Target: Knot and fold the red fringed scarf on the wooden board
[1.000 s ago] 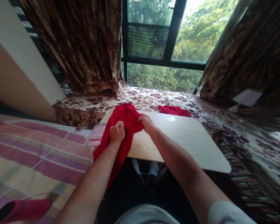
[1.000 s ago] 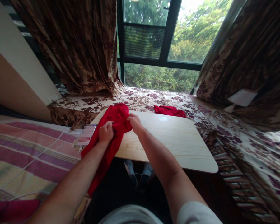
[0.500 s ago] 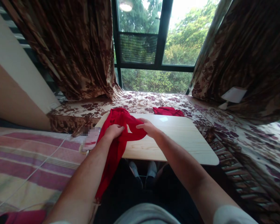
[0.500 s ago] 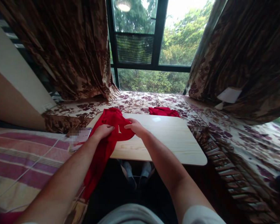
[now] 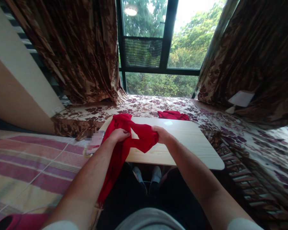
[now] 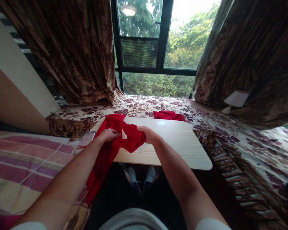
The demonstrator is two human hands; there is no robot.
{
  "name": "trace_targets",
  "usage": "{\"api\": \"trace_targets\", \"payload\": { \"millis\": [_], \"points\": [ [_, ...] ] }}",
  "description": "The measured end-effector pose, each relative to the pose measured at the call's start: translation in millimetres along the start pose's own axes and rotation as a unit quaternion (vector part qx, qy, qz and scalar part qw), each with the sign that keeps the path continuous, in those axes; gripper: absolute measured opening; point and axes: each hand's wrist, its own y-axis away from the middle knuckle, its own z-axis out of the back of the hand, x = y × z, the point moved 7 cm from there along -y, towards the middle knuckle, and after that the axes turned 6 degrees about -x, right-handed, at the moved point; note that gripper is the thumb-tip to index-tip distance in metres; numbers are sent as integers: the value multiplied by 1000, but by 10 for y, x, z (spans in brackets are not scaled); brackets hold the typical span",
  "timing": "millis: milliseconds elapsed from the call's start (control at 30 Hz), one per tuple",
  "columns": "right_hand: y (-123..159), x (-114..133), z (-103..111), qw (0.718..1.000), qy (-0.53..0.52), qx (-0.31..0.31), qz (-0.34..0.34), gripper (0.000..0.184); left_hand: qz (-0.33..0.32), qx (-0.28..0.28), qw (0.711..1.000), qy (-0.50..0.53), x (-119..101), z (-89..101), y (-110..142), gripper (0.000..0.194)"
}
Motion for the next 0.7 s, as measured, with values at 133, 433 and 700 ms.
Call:
{"api": "trace_targets", "payload": {
  "millis": [133,433,700],
  "points": [
    [133,-124,-40,992,71,83,-67,39,4,107,994,-22,-41,-77,28,36],
    [304,125,-66,987,124,102,-8,40,62,10,992,-108,-213,40,74,85],
    [543,386,58,989,125,79,28,49,-117,19,988,-94,-666,-126,122,28]
  ]
}}
